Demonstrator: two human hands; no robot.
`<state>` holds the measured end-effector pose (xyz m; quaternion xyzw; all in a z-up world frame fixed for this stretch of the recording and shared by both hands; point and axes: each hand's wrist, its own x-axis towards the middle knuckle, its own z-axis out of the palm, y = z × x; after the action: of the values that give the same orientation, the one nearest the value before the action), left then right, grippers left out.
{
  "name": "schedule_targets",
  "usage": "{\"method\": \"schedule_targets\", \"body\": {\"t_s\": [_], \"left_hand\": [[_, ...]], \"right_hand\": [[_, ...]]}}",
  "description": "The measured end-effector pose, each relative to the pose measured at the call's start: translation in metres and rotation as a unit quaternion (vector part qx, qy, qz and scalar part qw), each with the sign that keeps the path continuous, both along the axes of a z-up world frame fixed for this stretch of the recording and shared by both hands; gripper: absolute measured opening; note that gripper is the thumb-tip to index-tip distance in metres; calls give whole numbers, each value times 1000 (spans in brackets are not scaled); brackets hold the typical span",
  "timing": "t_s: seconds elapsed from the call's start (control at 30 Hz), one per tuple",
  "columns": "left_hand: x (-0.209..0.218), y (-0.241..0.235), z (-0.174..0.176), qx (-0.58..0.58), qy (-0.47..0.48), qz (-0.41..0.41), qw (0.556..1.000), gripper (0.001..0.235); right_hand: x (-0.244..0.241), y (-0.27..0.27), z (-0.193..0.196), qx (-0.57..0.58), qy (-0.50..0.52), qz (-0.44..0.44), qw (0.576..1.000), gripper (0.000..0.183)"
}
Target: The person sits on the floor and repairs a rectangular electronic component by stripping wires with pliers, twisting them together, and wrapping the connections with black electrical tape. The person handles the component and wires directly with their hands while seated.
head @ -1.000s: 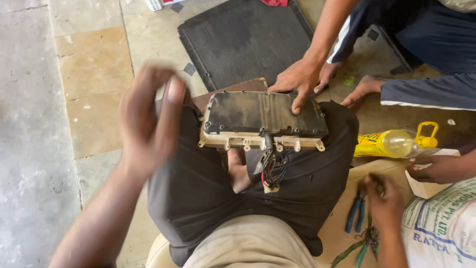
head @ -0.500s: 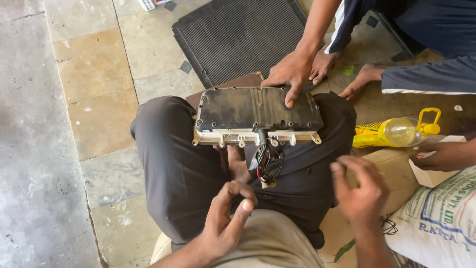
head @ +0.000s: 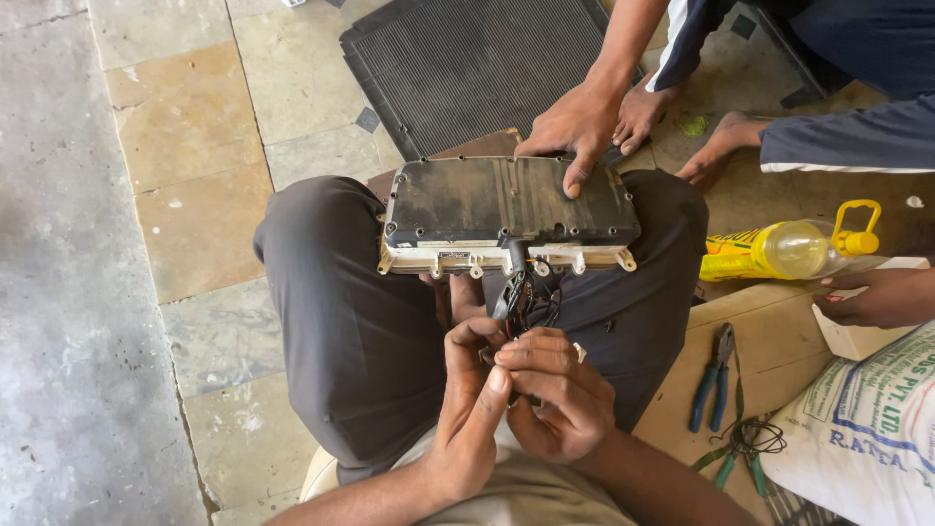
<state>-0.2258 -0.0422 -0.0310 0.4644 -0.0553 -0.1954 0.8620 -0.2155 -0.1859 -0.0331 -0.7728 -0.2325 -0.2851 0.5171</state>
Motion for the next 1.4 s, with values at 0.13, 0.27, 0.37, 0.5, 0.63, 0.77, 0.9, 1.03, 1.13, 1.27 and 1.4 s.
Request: {"method": "schedule_targets", "body": {"t_s": [0.13,0.27,0.37,0.5,0.63,0.77,0.9,1.03,1.13,1.27,1.4], "left_hand": [[13,3,-15,108,-67,56,990,49],[30,8,-18,180,-127,94,971,53],[44,2,-18,266,-150,50,951,59],[58,-15,-18,212,31,-57,975,54],[64,-15,-19,181,-10,-26,983,40],[66,-13,-22,219,5,-29,975,39],[62,-15,-21,295,-116,36,948,37],[59,-15,-23,268,-55,50,960,44],[59,-14,-27,271,-71,56,958,48],[56,-8,-29,168,-33,15,985,46],[58,-10,-33,80,19,-4,997,48]], "right_hand": [[-5,-23,-12,45,121,-7,992,10],[1,-63,-16,183,356,-101,911,10],[5,-74,-17,230,363,-38,902,9],[12,-69,-17,233,399,16,887,10],[17,-65,-14,266,416,42,868,11],[18,-65,-16,327,427,57,841,13],[21,-68,-16,408,461,95,783,14],[22,-71,-15,437,478,116,753,12],[19,-71,-17,377,482,104,784,13],[23,-76,-21,250,466,14,849,12],[28,-78,-21,240,449,-7,861,15]]}}
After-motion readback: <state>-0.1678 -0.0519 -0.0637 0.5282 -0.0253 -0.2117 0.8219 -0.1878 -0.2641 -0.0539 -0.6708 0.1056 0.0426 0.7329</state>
